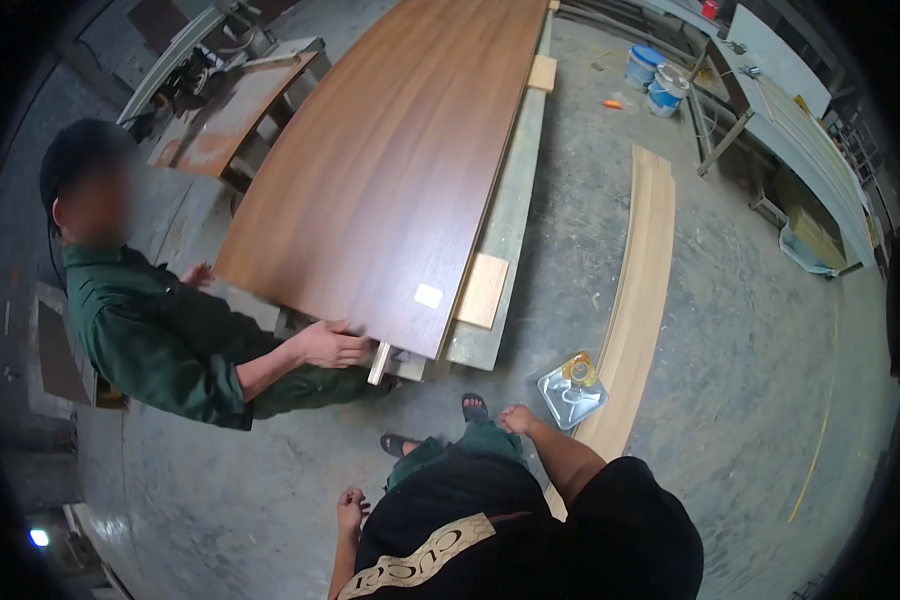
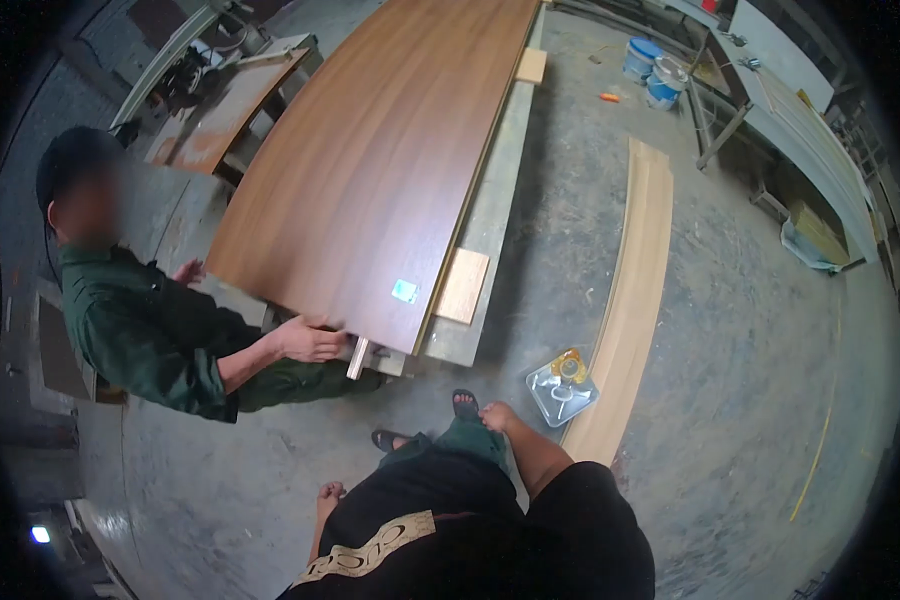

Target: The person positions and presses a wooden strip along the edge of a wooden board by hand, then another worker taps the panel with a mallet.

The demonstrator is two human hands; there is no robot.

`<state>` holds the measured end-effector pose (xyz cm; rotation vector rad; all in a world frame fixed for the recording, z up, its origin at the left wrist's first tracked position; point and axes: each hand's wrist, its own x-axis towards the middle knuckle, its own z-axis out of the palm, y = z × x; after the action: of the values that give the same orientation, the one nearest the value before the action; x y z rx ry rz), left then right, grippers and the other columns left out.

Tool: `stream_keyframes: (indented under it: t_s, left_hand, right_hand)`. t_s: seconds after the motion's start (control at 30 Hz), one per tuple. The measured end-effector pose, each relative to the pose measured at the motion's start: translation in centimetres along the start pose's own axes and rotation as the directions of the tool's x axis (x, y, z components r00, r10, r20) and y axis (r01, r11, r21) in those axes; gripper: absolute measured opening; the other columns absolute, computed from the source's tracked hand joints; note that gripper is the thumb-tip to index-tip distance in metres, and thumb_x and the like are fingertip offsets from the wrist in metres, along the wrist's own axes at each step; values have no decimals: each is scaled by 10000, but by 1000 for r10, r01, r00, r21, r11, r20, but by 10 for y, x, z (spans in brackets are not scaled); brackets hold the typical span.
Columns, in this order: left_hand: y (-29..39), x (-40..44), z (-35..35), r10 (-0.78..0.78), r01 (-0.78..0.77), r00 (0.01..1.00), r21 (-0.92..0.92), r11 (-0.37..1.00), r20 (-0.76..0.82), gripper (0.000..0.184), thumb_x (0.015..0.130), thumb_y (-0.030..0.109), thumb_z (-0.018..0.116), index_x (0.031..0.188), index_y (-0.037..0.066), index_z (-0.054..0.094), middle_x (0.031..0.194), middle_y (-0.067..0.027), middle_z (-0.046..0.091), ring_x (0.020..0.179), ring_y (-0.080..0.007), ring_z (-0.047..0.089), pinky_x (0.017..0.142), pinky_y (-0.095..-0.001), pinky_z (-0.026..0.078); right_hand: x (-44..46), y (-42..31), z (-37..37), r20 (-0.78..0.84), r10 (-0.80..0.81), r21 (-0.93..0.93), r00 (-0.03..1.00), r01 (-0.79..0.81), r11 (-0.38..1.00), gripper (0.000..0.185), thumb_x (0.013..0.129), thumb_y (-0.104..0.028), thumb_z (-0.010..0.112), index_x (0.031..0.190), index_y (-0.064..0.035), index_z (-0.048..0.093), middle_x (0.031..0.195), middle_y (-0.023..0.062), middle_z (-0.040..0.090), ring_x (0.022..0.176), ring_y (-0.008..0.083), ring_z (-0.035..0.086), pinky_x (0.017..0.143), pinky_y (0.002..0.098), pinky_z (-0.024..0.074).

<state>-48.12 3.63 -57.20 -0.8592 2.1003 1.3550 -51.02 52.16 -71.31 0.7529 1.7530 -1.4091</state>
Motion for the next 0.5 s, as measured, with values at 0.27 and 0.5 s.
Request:
stream_keyframes:
  t_s: [0.27, 0.5]
  left_hand:
    - [-2, -17, -20, -66, 65, 998, -63, 996, -10, 233, 926, 333, 576, 1028, 123, 568, 893, -17, 598, 749, -176, 630, 606, -311, 474]
    - [-41, 5, -57, -146, 148, 989, -71, 986, 32, 202, 938, 305, 556, 1042, 132, 560, 913, -26, 595, 759, -180, 627, 613, -315, 474]
  right_hand:
    - [22, 32, 21, 42, -302, -148, 952, 305, 941, 177, 869, -205, 556, 865, -54, 649, 735, 48, 626, 603, 166, 600, 541, 309, 490]
    - [-32, -5, 50, -69, -103, 7, 992, 104, 995, 227, 850, -267, 584, 853, -47, 642, 745, 36, 627, 599, 159, 603, 547, 296, 491]
